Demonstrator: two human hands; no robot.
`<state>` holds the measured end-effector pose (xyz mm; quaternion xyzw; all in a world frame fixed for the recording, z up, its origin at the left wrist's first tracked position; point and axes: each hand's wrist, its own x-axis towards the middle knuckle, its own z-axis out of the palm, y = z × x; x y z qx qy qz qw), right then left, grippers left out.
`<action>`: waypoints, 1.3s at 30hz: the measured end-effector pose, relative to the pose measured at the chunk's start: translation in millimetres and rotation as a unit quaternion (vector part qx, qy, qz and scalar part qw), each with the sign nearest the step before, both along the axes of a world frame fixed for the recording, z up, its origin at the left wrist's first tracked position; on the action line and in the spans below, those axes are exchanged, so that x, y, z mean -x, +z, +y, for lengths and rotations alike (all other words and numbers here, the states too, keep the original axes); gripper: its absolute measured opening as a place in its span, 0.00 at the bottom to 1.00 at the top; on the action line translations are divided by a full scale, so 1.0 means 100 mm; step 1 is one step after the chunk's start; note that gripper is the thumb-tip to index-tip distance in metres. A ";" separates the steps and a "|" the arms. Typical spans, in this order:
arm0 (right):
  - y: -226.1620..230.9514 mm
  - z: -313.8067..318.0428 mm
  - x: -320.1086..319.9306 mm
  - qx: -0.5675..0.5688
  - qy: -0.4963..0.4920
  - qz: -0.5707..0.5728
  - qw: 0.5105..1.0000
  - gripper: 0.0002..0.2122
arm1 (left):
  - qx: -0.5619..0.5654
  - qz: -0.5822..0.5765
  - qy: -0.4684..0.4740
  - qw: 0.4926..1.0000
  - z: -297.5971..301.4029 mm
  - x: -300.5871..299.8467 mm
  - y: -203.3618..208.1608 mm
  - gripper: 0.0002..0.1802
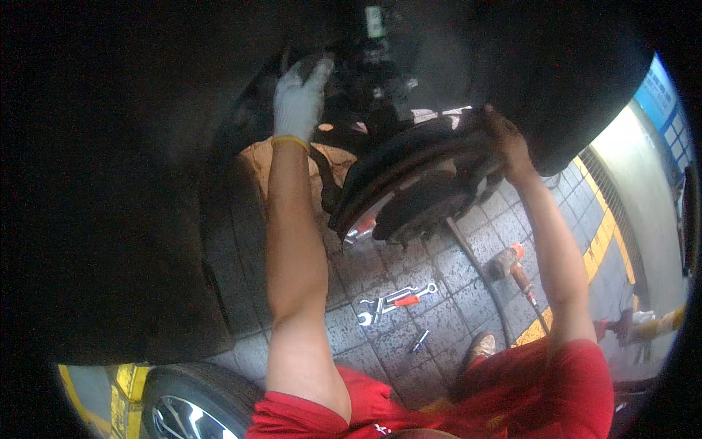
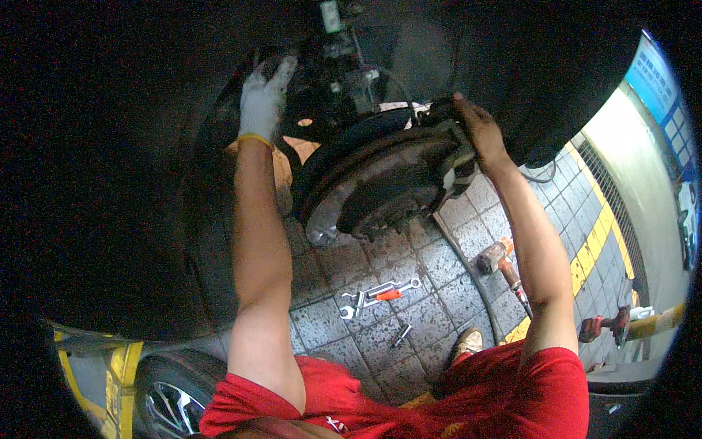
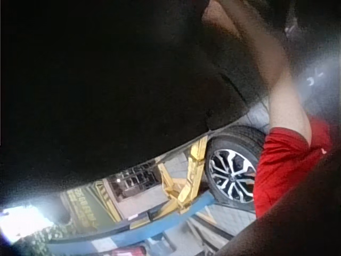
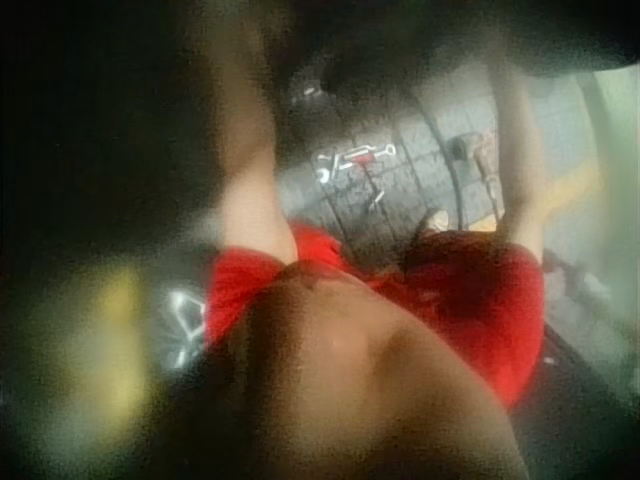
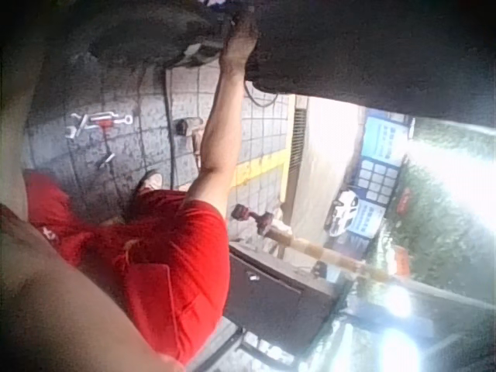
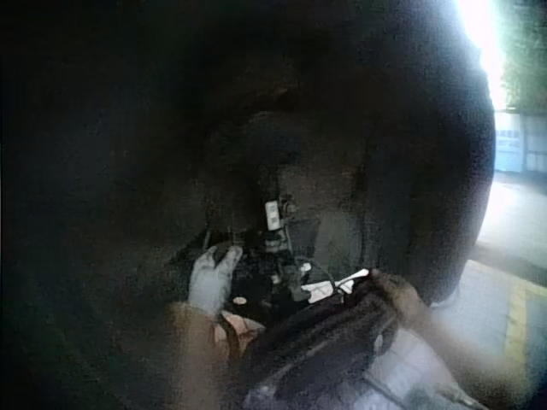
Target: The person removes a car wheel by loosening and removing lug nuts with a wrench and impact wrench, then detaches the brake caliper and rotor from the hub. The person handles the wheel, lug nuts, caliper, and rotor.
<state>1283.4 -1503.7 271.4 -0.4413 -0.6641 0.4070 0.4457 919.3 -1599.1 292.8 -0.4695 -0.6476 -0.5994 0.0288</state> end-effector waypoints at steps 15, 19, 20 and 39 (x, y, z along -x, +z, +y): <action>-0.02 0.04 0.03 0.030 0.005 0.074 0.997 0.27 | 0.074 0.005 -0.030 0.997 0.14 0.15 -0.20 0.35; -0.04 0.06 0.01 -0.019 -0.021 0.019 0.999 0.27 | 0.028 0.011 -0.056 0.998 0.16 0.16 -0.19 0.46; -0.05 0.07 0.00 0.005 0.006 0.043 0.999 0.26 | 0.018 0.020 -0.029 0.999 0.15 0.14 -0.18 0.44; -0.21 0.27 -0.26 -0.046 -0.007 0.006 0.999 0.25 | -0.022 -0.083 -0.153 0.984 -0.05 0.14 0.05 0.36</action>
